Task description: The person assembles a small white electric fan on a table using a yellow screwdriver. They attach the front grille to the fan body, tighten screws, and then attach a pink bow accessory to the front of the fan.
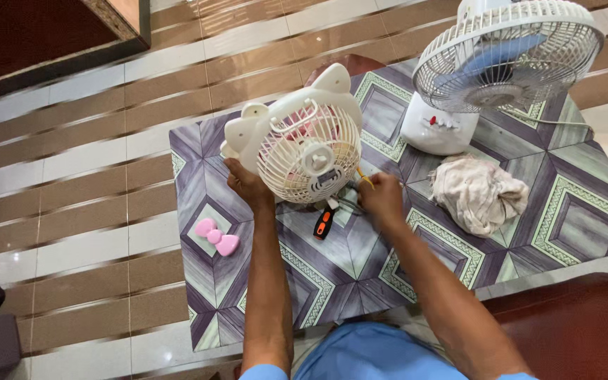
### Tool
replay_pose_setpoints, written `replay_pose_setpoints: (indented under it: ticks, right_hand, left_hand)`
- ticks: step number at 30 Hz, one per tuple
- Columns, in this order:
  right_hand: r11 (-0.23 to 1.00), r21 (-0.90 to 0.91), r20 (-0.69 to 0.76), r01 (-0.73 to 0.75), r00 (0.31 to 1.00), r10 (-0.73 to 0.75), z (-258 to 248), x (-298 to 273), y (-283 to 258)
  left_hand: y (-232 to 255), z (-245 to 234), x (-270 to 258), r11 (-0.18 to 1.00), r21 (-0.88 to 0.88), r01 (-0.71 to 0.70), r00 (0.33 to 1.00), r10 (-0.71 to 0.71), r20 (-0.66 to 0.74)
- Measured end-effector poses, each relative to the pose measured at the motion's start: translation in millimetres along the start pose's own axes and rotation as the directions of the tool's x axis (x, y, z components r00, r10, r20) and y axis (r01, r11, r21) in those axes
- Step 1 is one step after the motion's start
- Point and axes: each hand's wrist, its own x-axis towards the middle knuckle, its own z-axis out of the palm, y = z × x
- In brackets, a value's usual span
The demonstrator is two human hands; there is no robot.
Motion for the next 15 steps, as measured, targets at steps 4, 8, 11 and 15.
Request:
replay_pose_setpoints:
  ticks: [4,8,11,15]
  right_hand:
    - [0.963,0.238,0.146,-0.123,0.985,0.090,-9.5,11.7,8.0]
    - [0.616,-0.604,-0.059,0.505,0.743,-0.667,-0.7,2.0,22.7]
    - [0.983,0.168,0.017,-0.071,0.997,0.069,8.9,12.3,26.7]
    - [0.572,0.603,0.466,-0.555,0.828,0.312,0.2,31.1,24.9]
  left_hand:
    - [3.1,-0.4,-2.1,0.999,0.039,-0.011,1.000,0.011,0.004]
    - [7.5,3.2,-1.3,0.999,0.027,-0.030,0.999,0.029,0.020]
    - [8.4,2.4,-1.7,1.000,0.015,-0.015,1.000,0.015,0.014]
    - [10.1,-0.8,-3.6,0.998,0.055,-0.014,1.000,0.014,0.010]
